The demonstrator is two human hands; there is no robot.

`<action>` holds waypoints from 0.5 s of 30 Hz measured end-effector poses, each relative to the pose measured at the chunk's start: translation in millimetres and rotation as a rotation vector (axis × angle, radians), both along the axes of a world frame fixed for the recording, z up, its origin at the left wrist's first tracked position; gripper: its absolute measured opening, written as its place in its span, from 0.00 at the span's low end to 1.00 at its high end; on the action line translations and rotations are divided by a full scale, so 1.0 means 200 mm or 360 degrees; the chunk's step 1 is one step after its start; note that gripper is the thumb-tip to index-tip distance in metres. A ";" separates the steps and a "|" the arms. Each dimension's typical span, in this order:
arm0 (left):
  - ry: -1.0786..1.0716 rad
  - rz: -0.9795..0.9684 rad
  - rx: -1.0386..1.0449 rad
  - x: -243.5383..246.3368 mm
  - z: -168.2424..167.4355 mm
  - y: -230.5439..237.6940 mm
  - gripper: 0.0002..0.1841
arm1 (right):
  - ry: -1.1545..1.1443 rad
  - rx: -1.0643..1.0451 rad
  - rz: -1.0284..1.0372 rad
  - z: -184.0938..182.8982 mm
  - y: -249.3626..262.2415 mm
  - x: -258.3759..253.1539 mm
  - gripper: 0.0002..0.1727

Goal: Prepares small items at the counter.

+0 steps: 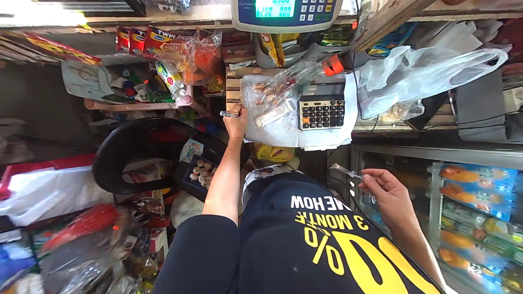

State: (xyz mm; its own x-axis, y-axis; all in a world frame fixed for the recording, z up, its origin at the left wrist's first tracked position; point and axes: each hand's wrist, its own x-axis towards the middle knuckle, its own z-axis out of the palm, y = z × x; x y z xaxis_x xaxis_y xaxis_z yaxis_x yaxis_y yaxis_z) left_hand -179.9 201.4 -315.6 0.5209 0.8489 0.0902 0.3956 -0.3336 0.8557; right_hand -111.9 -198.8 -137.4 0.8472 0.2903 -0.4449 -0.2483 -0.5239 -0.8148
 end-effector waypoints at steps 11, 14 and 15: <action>0.0015 -0.0030 0.0007 -0.01 -0.01 0.00 0.17 | 0.0007 0.0007 0.0031 0.00 0.01 0.01 0.10; -0.0004 -0.0081 0.0002 -0.01 -0.01 0.00 0.17 | -0.0005 -0.0016 0.0025 0.00 0.00 0.01 0.10; 0.0011 -0.0105 0.0057 -0.01 -0.01 0.00 0.17 | 0.0003 -0.0016 0.0028 -0.01 0.00 0.01 0.10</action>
State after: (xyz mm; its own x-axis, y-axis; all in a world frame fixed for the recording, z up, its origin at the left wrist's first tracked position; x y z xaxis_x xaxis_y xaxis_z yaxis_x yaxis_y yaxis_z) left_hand -181.9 201.8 -318.3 0.5765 0.8088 0.1161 0.3776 -0.3897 0.8400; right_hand -109.8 -198.9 -138.7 0.8412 0.3008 -0.4493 -0.2402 -0.5366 -0.8089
